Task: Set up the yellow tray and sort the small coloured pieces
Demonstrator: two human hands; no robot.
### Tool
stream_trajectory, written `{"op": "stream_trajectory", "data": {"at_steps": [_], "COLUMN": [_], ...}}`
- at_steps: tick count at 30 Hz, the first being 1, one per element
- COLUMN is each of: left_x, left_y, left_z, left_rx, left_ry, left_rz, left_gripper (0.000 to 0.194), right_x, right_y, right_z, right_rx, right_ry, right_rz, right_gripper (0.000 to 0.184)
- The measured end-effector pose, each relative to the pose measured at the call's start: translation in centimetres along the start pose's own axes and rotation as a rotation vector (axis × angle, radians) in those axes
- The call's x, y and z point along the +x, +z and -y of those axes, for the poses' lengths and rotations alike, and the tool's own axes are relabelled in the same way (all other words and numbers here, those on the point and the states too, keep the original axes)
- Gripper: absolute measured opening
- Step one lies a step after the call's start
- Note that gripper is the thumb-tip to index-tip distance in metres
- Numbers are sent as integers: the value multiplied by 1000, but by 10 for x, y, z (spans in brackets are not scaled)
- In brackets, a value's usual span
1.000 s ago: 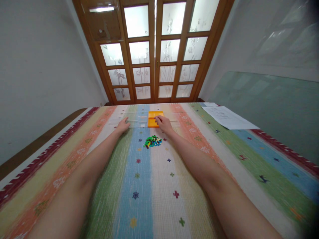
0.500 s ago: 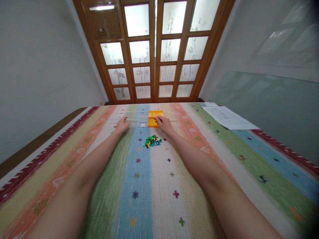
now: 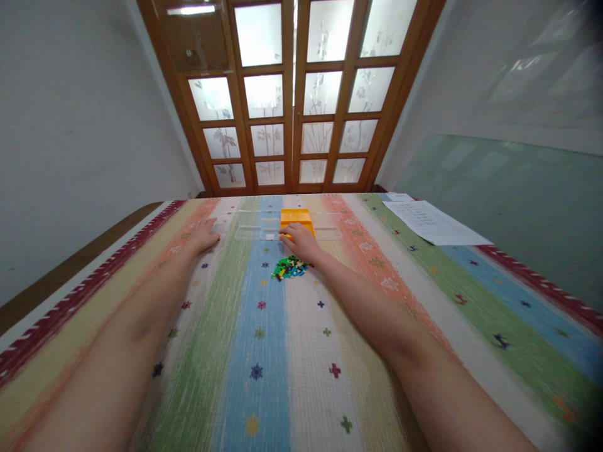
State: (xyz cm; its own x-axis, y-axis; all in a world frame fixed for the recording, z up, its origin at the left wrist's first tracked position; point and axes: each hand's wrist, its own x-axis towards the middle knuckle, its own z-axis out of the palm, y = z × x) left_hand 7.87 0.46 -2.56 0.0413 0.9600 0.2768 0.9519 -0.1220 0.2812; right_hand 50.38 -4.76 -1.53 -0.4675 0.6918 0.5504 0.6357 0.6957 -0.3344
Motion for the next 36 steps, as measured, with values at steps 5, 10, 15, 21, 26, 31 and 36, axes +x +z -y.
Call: {"op": "stream_trajectory", "data": {"at_steps": [5,10,15,21,26,31,36], "left_x": [-13,-28,-44,-53,-53,-60,-69], "left_y": [-12,-18,-29,-38,-36,-36,-36], "left_z": [6,5,-8,-36,-41,-43,-53], "left_rx": [34,-40,-102,-180,-198,-231,-247], "left_ry": [2,36,126,293,317,321,346], "left_rz": [9,23,79,153,153,113,98], "left_gripper": [70,64,64,62,61,59,55], "right_x": [3,1,1,4,3,2,5], "right_y": [7,14,21,29,26,26,9], "right_z": [2,1,0,-6,-6,-2,-3], "right_rx": [-117,-141,-138,-102,-113,-107,-47], "right_ry": [-63,-155,-170,-155,-152,-141,-82], "right_rz": [124,174,198,203,213,241,161], "right_gripper": [30,35,34,34,35,37,33]}}
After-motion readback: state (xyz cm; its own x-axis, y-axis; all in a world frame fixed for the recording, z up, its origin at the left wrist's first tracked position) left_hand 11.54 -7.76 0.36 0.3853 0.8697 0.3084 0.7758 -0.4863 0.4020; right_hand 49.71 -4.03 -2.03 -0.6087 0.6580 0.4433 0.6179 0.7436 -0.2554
